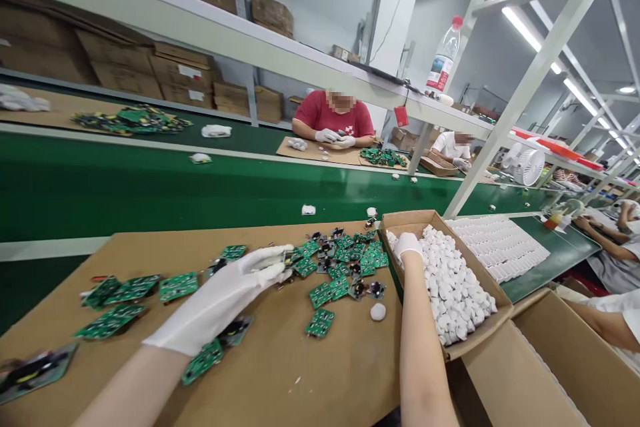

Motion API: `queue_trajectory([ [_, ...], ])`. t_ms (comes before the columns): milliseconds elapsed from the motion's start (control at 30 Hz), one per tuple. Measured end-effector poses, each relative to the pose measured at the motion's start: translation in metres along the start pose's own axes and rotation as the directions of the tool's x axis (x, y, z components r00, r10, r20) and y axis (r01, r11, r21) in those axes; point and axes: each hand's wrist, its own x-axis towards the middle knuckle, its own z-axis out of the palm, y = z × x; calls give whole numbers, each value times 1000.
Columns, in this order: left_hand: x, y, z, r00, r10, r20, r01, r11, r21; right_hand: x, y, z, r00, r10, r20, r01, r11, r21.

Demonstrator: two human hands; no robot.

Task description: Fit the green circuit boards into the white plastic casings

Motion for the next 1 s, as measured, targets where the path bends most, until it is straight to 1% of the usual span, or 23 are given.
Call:
queue_trajectory([
  [67,-3,3,1,998,-38,46,45,984,-172,-1,1,3,1000,3,9,-2,997,-76],
  [100,-4,4,1,997,-40,62,52,977,-206,-1,1,3,1000,5,7,-4,995,-104],
  [167,-4,5,0,999,-24,33,30,980,-195,-2,3,2,1000,8,-2,-9,990,-143],
  [233,-3,3,-1,999,-38,4,38,984,-176,-3,3,-2,1000,9,-12,-11,987,-158],
  [267,-1,1,-2,998,-58,-5,56,980,-190,-4,3,-3,1000,8,-15,-10,987,-157],
  [333,2,-4,-2,995,-102,-11,96,958,-269,-6,3,-6,1000,4,-17,-6,990,-141],
  [433,6,-12,0,988,-152,-6,134,891,-433,-9,2,-13,1000,0,-20,-2,997,-75],
  [500,7,-14,1,985,-171,-14,138,837,-530,-12,1,-20,999,-13,-34,13,1000,0],
  [567,8,-13,3,981,-193,-24,142,795,-590,-17,0,-29,997,-44,-60,50,993,103],
  [633,8,-10,5,971,-240,-18,176,757,-629,-26,-6,-36,992,-97,-87,115,967,229],
  [700,8,-7,6,961,-276,27,228,729,-646,-39,-19,-36,979,-179,-100,204,903,378],
  [733,9,-7,6,960,-272,70,252,724,-642,-47,-28,-34,968,-232,-98,251,853,458],
  [800,10,-9,6,963,-240,124,264,741,-618,-64,-50,-21,930,-356,-91,334,716,614],
  [867,11,-13,6,967,-234,99,247,773,-585,-81,-73,-1,878,-467,-102,381,554,740],
  [933,12,-18,5,969,-242,49,227,793,-565,-97,-92,22,833,-542,-115,381,409,829],
  [1000,11,-21,4,977,-210,46,199,804,-561,-108,-102,42,802,-589,-100,342,315,886],
])
